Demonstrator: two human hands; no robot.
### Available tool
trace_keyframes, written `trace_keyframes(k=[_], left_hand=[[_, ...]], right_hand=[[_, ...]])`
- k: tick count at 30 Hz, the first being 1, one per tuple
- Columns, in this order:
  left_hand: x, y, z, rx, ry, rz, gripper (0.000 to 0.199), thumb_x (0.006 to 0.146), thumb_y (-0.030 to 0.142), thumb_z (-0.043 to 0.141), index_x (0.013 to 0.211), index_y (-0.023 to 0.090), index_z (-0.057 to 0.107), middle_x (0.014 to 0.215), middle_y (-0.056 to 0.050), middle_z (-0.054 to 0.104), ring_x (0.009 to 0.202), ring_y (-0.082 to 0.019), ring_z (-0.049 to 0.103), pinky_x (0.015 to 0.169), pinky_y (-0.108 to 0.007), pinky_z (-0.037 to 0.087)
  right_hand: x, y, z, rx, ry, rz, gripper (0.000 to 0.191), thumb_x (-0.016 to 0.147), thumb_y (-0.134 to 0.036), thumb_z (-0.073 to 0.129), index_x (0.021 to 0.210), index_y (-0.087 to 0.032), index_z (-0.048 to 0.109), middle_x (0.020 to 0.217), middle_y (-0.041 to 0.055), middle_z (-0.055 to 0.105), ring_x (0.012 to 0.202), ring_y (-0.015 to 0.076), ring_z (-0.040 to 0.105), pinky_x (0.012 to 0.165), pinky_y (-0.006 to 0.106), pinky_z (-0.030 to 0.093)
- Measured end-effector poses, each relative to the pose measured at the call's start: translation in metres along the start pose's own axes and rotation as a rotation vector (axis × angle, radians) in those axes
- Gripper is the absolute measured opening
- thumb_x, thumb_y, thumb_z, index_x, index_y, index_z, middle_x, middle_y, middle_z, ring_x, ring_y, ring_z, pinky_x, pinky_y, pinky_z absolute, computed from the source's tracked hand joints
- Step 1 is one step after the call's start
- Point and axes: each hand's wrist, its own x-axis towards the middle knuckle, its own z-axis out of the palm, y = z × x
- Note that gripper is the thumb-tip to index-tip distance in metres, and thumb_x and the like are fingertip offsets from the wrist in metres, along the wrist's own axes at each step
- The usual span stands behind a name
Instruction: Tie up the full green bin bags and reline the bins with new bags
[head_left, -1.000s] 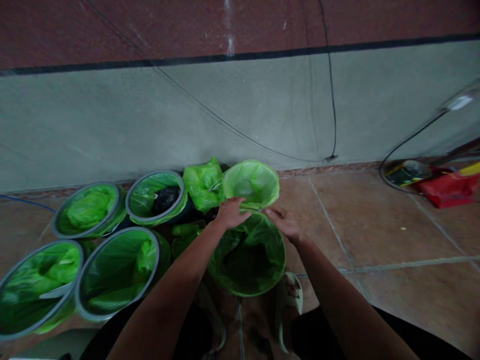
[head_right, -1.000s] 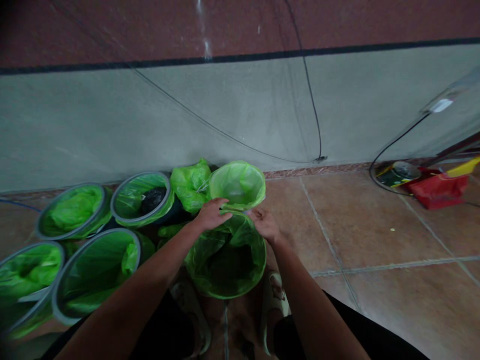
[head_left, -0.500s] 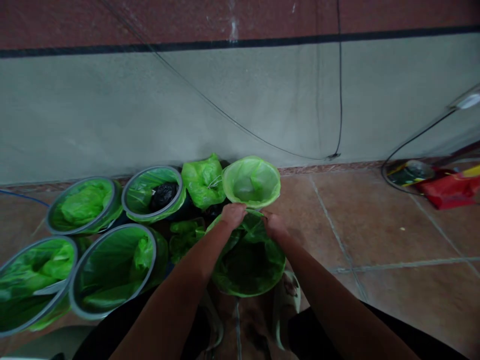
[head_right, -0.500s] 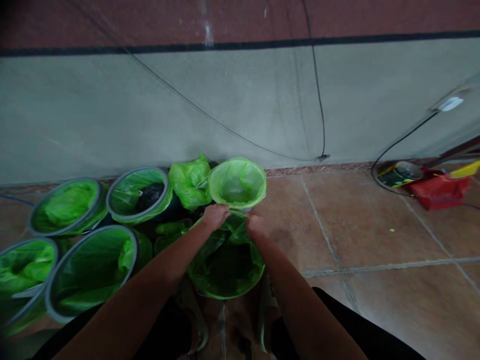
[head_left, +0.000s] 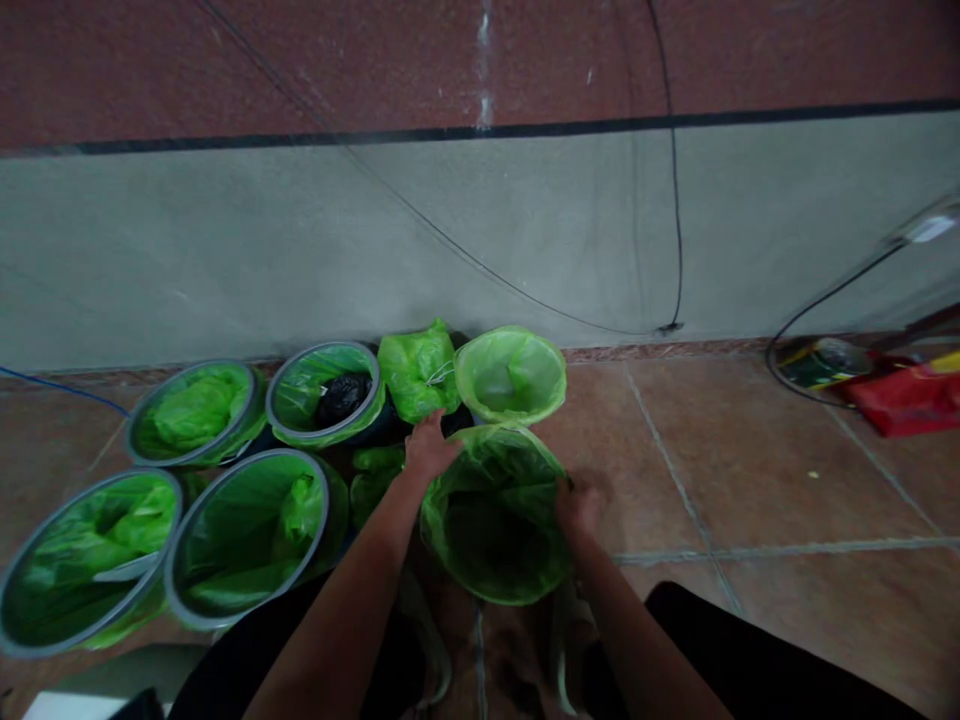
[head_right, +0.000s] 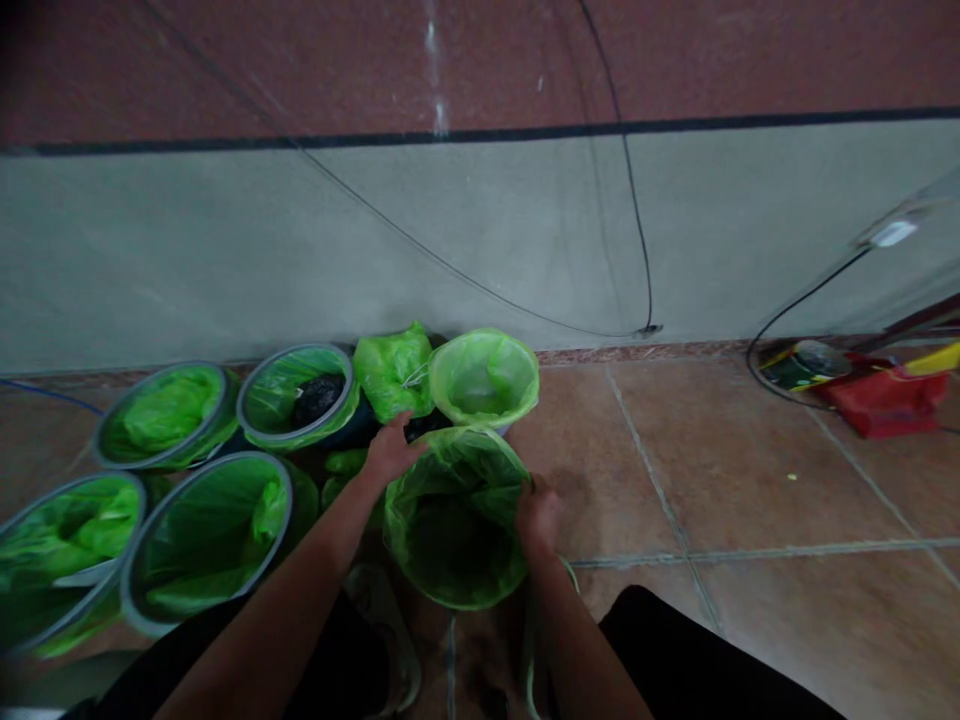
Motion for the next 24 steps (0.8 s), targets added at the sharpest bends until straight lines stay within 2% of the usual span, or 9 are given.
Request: trace_keyframes(k=[3, 5, 7, 9, 11, 14, 18, 22, 24], left_hand=[[-0.003, 0.004, 0.004, -0.016, 0.009, 0.091, 0.06, 0.086, 0.029, 0.067, 0.143, 0.018, 0.051, 0.139, -0.012, 0.063, 0.128, -0.027, 0.059, 0.108, -0.039, 0.045], [0.0, 0.014, 0.007, -0.029, 0.055, 0.184, 0.048, 0.09, 0.023, 0.061, 0.137, 0.017, 0.057, 0.136, -0.011, 0.065, 0.126, -0.026, 0.06, 0.11, -0.039, 0.043], [0.005, 0.027, 0.009, -0.054, 0.096, 0.264, 0.038, 0.093, 0.02, 0.053, 0.131, 0.016, 0.062, 0.132, -0.01, 0.067, 0.124, -0.023, 0.061, 0.111, -0.036, 0.043], [0.013, 0.041, 0.01, -0.064, 0.102, 0.319, 0.034, 0.097, 0.02, 0.047, 0.126, 0.016, 0.065, 0.129, -0.009, 0.069, 0.12, -0.02, 0.063, 0.109, -0.032, 0.044], [0.021, 0.054, 0.013, -0.035, 0.059, 0.348, 0.034, 0.101, 0.023, 0.042, 0.125, 0.017, 0.066, 0.125, -0.008, 0.071, 0.116, -0.019, 0.065, 0.105, -0.03, 0.046], [0.027, 0.064, 0.021, 0.068, -0.032, 0.356, 0.036, 0.103, 0.026, 0.038, 0.121, 0.02, 0.069, 0.12, -0.007, 0.074, 0.109, -0.019, 0.068, 0.1, -0.03, 0.048], [0.027, 0.054, 0.033, 0.131, -0.094, 0.4, 0.035, 0.103, 0.033, 0.042, 0.109, 0.022, 0.074, 0.113, -0.006, 0.076, 0.105, -0.019, 0.068, 0.096, -0.03, 0.048], [0.026, 0.029, 0.039, 0.097, -0.122, 0.526, 0.028, 0.1, 0.035, 0.051, 0.106, 0.024, 0.075, 0.109, -0.004, 0.077, 0.103, -0.018, 0.069, 0.095, -0.028, 0.047], [0.026, 0.019, 0.039, 0.133, -0.148, 0.542, 0.024, 0.098, 0.032, 0.052, 0.103, 0.024, 0.074, 0.106, -0.004, 0.076, 0.101, -0.018, 0.069, 0.093, -0.027, 0.048]], right_hand=[[-0.019, 0.007, 0.0, 0.112, 0.024, 0.049, 0.044, 0.089, -0.03, 0.041, 0.106, -0.009, 0.076, 0.092, 0.0177, 0.076, 0.082, 0.027, 0.069, 0.07, 0.033, 0.048], [-0.021, 0.005, -0.006, 0.153, 0.055, 0.049, 0.05, 0.088, -0.036, 0.042, 0.114, -0.006, 0.074, 0.104, 0.0205, 0.075, 0.091, 0.0292, 0.069, 0.077, 0.035, 0.05], [-0.011, -0.002, -0.015, 0.18, 0.109, 0.019, 0.056, 0.09, -0.042, 0.04, 0.121, -0.006, 0.071, 0.114, 0.0219, 0.073, 0.1, 0.0302, 0.068, 0.083, 0.037, 0.05], [0.009, -0.013, -0.022, 0.209, 0.121, -0.012, 0.058, 0.094, -0.045, 0.035, 0.118, -0.008, 0.073, 0.111, 0.0213, 0.073, 0.099, 0.0296, 0.069, 0.083, 0.036, 0.05], [0.034, -0.025, -0.024, 0.234, 0.067, -0.007, 0.057, 0.095, -0.046, 0.035, 0.104, -0.008, 0.077, 0.097, 0.0204, 0.075, 0.09, 0.0286, 0.07, 0.078, 0.034, 0.05], [0.063, -0.038, -0.015, 0.3, -0.136, -0.032, 0.045, 0.093, -0.041, 0.042, 0.09, -0.012, 0.077, 0.086, 0.015, 0.076, 0.082, 0.0244, 0.07, 0.073, 0.03, 0.051], [0.069, -0.036, -0.001, 0.354, -0.339, -0.137, 0.039, 0.092, -0.041, 0.047, 0.084, -0.015, 0.075, 0.08, 0.0073, 0.075, 0.074, 0.0197, 0.068, 0.069, 0.027, 0.051], [0.055, -0.027, -0.002, 0.31, -0.358, -0.306, 0.029, 0.092, -0.034, 0.052, 0.095, -0.018, 0.077, 0.091, 0.0051, 0.077, 0.082, 0.0182, 0.068, 0.077, 0.025, 0.051], [0.05, -0.027, -0.006, 0.204, -0.354, -0.351, 0.027, 0.092, -0.027, 0.052, 0.1, -0.018, 0.076, 0.096, 0.0064, 0.077, 0.086, 0.0187, 0.069, 0.081, 0.026, 0.05]])
